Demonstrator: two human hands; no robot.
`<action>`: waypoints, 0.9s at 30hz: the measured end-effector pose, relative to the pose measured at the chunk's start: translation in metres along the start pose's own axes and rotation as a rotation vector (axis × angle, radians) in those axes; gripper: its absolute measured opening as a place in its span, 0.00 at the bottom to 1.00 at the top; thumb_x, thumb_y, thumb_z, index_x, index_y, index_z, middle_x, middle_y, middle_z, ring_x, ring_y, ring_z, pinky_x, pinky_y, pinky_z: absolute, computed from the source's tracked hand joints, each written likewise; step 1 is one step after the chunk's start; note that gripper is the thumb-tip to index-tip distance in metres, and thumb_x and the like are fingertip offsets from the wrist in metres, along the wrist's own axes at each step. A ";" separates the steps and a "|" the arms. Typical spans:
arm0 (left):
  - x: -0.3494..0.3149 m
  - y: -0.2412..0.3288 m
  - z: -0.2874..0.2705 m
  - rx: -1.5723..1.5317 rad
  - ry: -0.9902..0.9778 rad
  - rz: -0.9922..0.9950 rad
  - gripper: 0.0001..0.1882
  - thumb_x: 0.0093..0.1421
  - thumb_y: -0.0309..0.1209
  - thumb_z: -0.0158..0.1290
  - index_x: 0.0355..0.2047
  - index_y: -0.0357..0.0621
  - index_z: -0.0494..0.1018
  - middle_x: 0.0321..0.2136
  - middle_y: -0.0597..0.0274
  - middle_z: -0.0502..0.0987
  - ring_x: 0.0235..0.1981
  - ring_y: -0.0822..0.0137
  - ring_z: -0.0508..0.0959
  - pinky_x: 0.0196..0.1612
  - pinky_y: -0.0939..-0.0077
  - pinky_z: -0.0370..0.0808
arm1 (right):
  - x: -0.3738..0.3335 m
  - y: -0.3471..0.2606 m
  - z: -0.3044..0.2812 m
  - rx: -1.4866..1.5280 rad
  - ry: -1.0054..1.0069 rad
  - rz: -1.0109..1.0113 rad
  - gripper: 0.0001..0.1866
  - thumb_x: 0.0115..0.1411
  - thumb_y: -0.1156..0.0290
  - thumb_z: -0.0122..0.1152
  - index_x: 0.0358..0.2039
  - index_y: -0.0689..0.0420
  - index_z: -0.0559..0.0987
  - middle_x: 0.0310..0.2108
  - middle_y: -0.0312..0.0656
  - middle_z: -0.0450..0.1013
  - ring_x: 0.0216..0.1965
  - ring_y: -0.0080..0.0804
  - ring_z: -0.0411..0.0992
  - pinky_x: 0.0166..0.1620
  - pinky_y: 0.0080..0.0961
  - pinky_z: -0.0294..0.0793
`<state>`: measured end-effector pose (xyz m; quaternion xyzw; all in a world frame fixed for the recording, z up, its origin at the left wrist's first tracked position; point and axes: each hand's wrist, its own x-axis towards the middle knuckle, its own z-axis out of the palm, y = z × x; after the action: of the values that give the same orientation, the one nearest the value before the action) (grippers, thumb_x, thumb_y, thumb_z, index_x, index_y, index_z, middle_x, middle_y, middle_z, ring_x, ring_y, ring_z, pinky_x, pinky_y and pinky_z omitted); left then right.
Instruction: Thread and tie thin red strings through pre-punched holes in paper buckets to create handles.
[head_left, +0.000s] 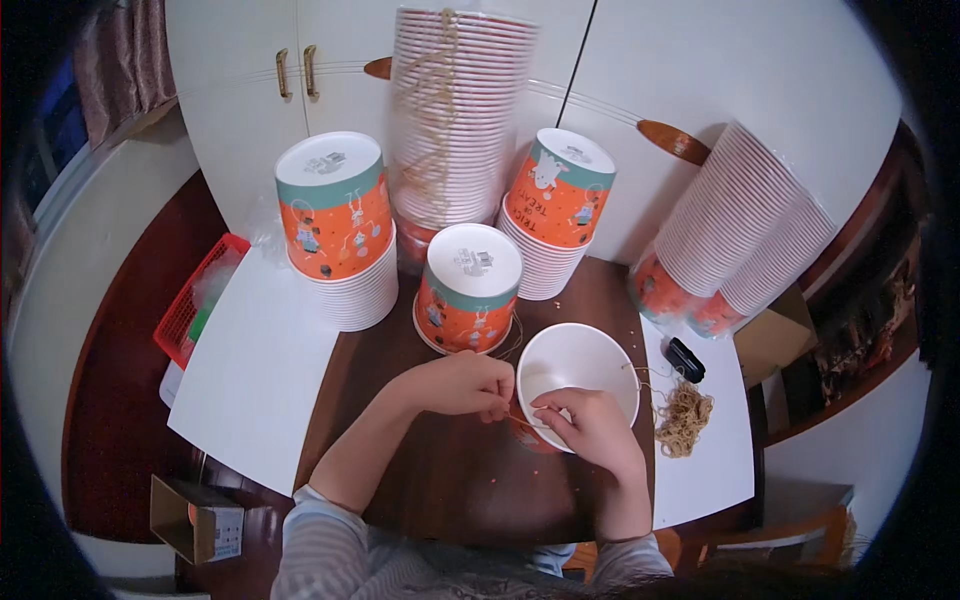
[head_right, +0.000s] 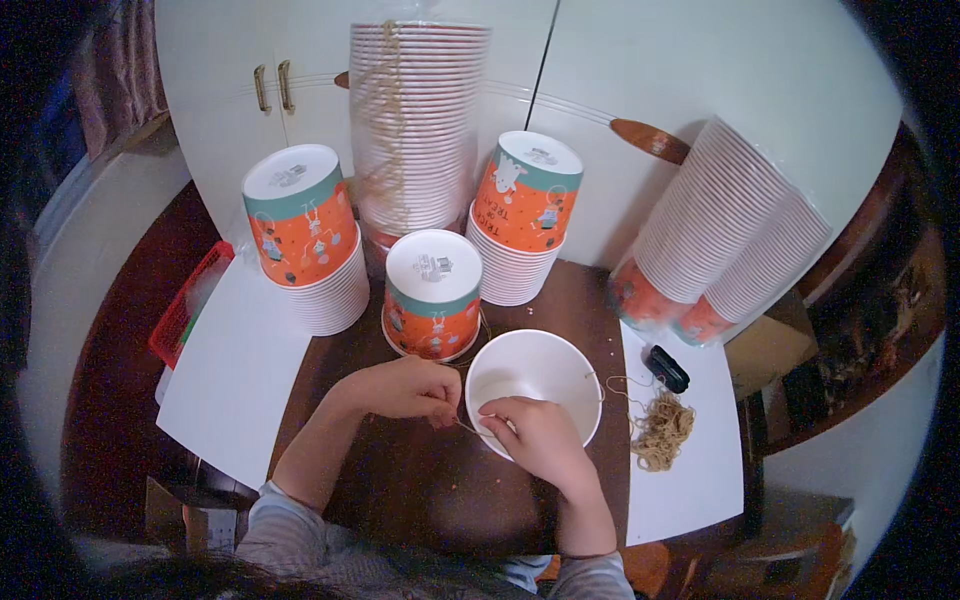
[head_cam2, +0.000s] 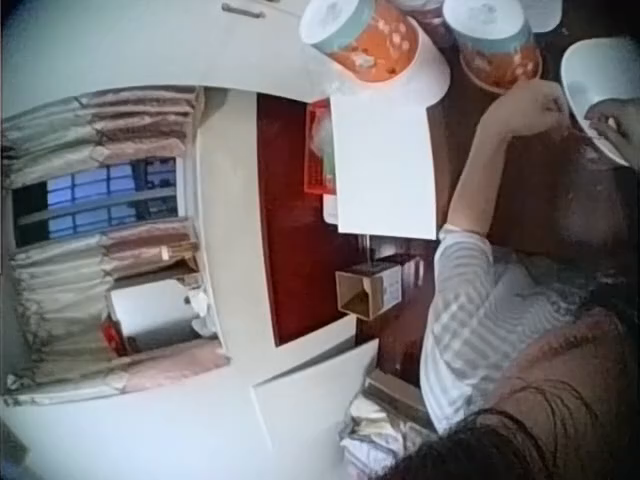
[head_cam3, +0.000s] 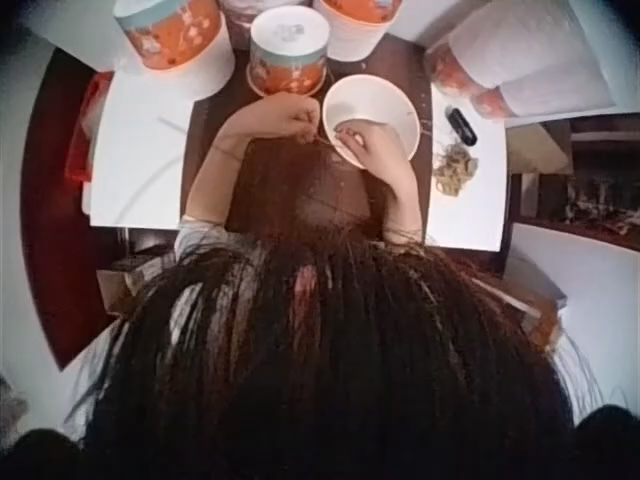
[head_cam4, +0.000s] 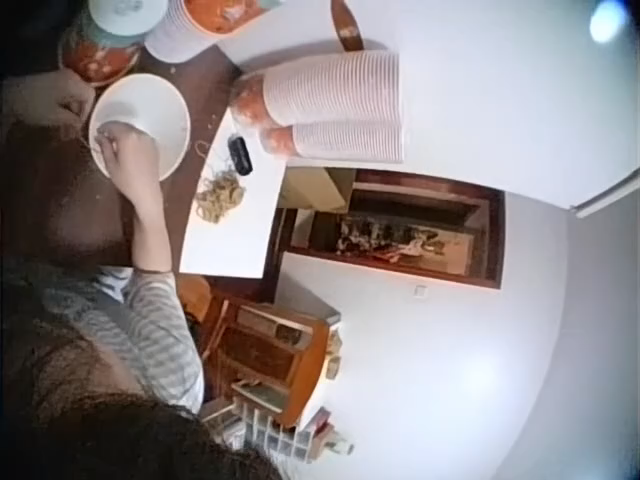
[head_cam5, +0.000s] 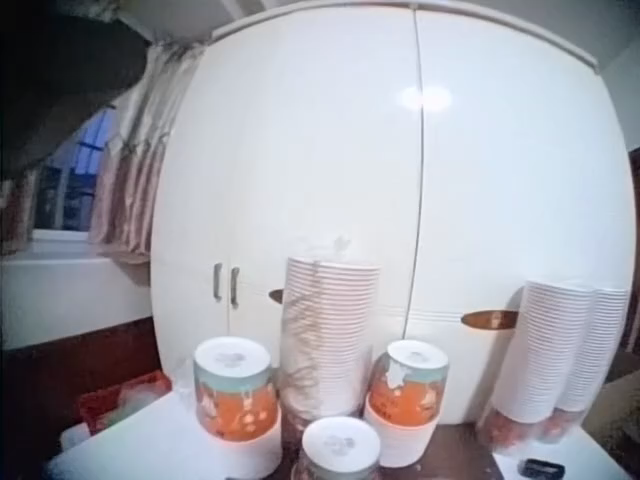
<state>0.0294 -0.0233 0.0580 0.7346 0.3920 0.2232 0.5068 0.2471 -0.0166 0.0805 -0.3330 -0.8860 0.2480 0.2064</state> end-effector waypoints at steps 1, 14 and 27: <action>0.001 0.000 0.000 0.005 0.018 -0.002 0.05 0.50 0.26 0.51 0.26 0.38 0.68 0.21 0.59 0.76 0.25 0.72 0.77 0.28 0.80 0.72 | 0.000 0.001 0.001 -0.031 -0.010 0.022 0.06 0.49 0.71 0.58 0.29 0.57 0.78 0.24 0.45 0.73 0.20 0.37 0.71 0.26 0.26 0.69; 0.024 -0.023 0.013 -0.332 0.151 0.169 0.06 0.46 0.25 0.55 0.22 0.39 0.69 0.20 0.66 0.73 0.22 0.79 0.71 0.25 0.84 0.68 | 0.003 0.001 0.002 -0.054 -0.077 0.057 0.07 0.50 0.73 0.56 0.30 0.59 0.77 0.25 0.47 0.73 0.23 0.40 0.73 0.28 0.27 0.70; 0.043 -0.031 0.036 -0.257 0.381 0.129 0.10 0.44 0.28 0.56 0.26 0.36 0.73 0.22 0.57 0.77 0.24 0.71 0.76 0.29 0.79 0.71 | 0.003 0.023 -0.009 -0.062 0.023 0.154 0.08 0.52 0.69 0.55 0.31 0.57 0.78 0.24 0.49 0.73 0.24 0.44 0.72 0.29 0.31 0.70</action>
<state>0.0705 -0.0040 0.0128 0.6322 0.4012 0.4377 0.4978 0.2606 0.0031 0.0751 -0.4093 -0.8625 0.2320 0.1864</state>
